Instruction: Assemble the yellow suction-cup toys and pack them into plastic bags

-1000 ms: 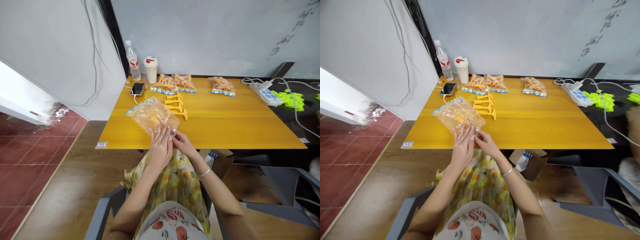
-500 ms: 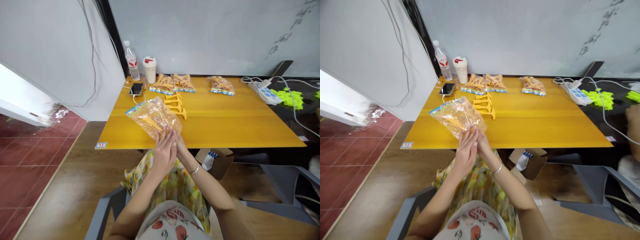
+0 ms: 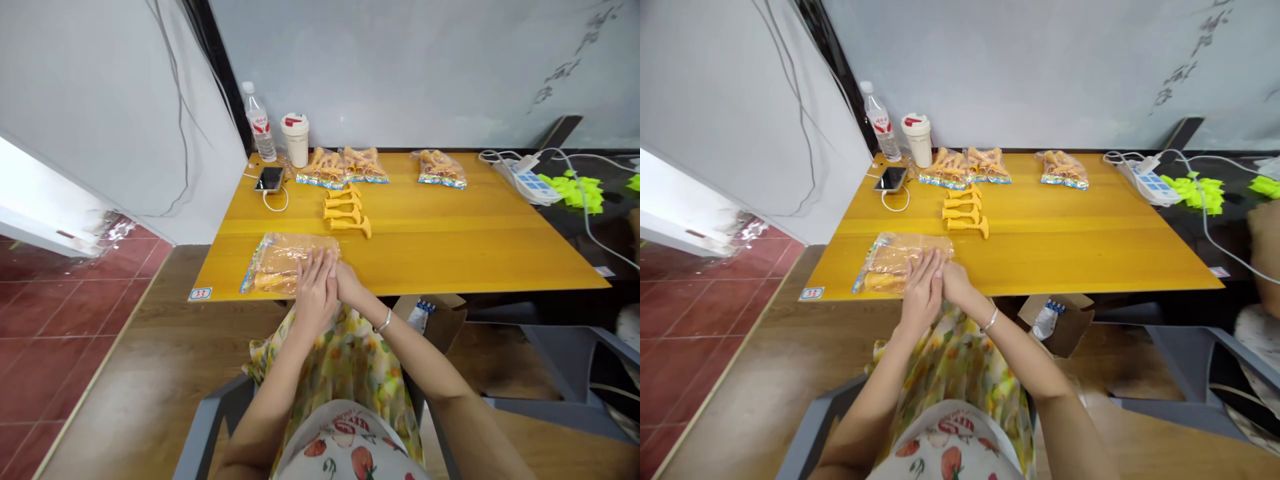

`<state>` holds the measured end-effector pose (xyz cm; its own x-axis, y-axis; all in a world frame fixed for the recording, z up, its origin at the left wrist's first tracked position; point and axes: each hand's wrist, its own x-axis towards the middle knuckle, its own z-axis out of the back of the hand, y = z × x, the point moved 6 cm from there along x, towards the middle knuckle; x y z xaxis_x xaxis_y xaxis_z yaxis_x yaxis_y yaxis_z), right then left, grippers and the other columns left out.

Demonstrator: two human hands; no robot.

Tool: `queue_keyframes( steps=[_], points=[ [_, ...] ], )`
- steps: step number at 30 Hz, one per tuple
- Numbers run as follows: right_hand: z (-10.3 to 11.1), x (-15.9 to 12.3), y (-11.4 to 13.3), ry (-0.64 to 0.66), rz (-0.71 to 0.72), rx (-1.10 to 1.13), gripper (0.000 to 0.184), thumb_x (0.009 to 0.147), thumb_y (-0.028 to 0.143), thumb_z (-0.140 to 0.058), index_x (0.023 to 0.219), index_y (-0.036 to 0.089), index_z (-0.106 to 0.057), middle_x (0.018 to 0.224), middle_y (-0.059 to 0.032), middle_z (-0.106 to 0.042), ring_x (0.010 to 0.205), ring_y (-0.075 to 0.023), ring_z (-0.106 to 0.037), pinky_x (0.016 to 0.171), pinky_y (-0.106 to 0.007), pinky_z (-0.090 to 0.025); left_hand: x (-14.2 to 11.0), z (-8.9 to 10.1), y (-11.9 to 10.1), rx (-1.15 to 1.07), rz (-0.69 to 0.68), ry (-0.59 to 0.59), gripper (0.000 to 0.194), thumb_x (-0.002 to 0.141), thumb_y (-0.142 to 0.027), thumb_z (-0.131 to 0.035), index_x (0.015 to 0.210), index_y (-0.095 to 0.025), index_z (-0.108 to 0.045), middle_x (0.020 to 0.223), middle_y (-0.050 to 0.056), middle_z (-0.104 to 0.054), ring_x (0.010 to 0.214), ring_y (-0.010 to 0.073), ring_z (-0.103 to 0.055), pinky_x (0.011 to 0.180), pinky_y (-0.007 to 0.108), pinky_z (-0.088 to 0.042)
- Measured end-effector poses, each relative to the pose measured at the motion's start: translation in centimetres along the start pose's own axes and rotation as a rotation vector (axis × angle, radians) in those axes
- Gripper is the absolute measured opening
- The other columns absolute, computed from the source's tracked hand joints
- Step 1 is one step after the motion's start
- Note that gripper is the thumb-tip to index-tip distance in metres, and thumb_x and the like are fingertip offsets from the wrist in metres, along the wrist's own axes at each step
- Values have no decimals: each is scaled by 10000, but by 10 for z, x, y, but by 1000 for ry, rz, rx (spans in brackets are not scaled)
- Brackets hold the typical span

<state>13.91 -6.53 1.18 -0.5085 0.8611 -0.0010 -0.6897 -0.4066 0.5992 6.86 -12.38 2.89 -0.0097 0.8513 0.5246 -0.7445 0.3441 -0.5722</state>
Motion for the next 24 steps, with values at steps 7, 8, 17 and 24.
queue_keyframes(
  steps=[7,8,17,24],
  points=[
    [62,2,-29,14,-121,-238,366,1004,402,-434,952,249,-762,939,-51,-772,852,-214,-697,743,-287,-490,10,-11,24,195,86,101,512,991,-372,-413,1445,-158,-512,1443,153,-569,1429,395,-424,1178,679,-256],
    [77,3,-42,-74,-195,-264,369,1009,426,-431,1008,251,-755,968,-55,-767,868,-219,-693,749,-292,-488,11,-13,23,233,77,124,534,976,-399,-446,1443,-149,-516,1431,156,-581,1430,417,-410,1177,690,-241],
    [99,12,-93,-213,-377,-475,453,1011,500,-434,1436,359,-495,1138,-97,-634,958,-252,-664,769,-331,-490,15,-17,22,346,40,240,383,920,-288,-505,1265,-193,-642,1407,122,-611,1423,424,-407,1170,706,-221],
    [98,-7,-82,-231,-431,-490,280,989,386,-496,1222,273,-602,1193,-103,-588,1094,-257,-615,748,-301,-490,21,-2,5,291,22,171,199,896,-229,-542,1079,-161,-575,1240,171,-600,1236,349,-549,1093,624,-378]
  ],
)
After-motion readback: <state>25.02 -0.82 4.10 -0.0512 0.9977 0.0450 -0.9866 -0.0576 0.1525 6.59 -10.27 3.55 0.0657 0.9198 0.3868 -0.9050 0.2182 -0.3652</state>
